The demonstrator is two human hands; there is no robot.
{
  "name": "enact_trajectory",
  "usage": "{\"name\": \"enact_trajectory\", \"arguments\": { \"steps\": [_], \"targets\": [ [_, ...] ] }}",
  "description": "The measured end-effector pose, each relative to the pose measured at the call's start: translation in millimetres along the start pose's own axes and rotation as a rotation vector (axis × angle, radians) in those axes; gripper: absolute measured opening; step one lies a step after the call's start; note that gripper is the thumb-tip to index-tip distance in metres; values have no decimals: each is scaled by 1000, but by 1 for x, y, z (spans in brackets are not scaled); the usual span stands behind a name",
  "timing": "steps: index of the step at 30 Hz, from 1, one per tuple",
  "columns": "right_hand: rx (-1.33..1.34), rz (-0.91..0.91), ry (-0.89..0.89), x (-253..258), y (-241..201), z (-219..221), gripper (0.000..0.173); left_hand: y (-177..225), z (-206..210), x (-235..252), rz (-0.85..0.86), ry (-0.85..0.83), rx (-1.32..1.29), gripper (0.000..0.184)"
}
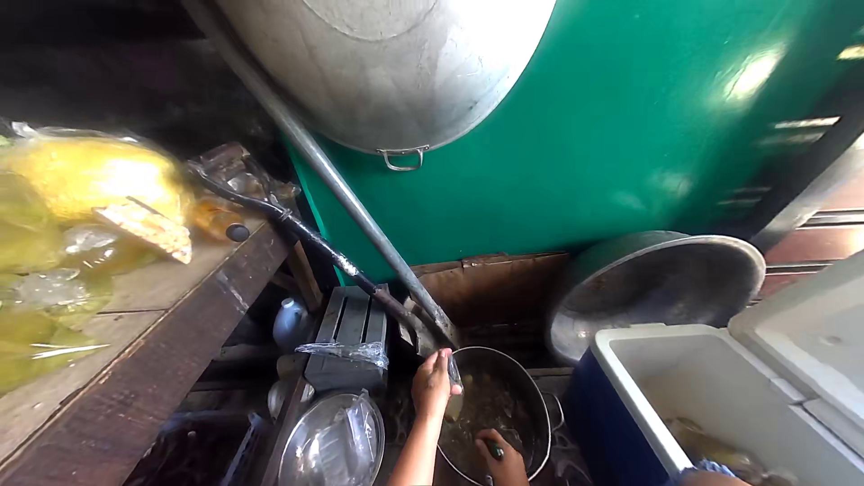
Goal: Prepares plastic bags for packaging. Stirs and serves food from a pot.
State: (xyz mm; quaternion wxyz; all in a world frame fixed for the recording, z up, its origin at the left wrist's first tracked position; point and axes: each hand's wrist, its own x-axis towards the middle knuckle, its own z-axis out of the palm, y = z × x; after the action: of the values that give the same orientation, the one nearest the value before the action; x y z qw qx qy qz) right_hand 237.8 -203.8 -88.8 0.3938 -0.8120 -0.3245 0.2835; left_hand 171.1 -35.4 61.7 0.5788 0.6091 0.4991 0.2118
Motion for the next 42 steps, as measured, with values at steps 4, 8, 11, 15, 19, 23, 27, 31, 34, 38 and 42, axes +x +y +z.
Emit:
{"name": "enact_trajectory", "arguments": {
  "steps": [4,8,11,15,19,23,27,31,34,38,42],
  "targets": [
    [284,147,143,17,12,-4,32,3,-5,1,49,-19,39,37],
    [488,249,191,19,11,-18,30,3,-10,-1,82,-38,88,36],
    [550,314,206,27,-11,-40,27,7,-13,-1,99,-32,102,36],
    [416,313,204,43,-41,-76,27,8,-17,-2,108,-29,98,35],
    [241,269,211,52,-88,-124,29,8,-15,-1,92,-42,80,36],
    [74,166,221,56,-133,-173,28,6,-9,-1,84,-54,62,38],
    [54,86,281,50,-178,-214,26,6,-1,-3,5,-55,48,39],
    [62,8,335,43,-220,-234,22,5,14,-5,-26,-54,-50,41],
    [-65,-82,335,35,-248,-229,25,6,28,-7,-52,-32,-152,43],
    [-395,-269,215,8,-280,-192,35,14,43,-8,-116,10,-309,47],
    [-645,-654,171,-13,-277,-148,28,-9,64,16,9,91,-408,40]
  ]
}}
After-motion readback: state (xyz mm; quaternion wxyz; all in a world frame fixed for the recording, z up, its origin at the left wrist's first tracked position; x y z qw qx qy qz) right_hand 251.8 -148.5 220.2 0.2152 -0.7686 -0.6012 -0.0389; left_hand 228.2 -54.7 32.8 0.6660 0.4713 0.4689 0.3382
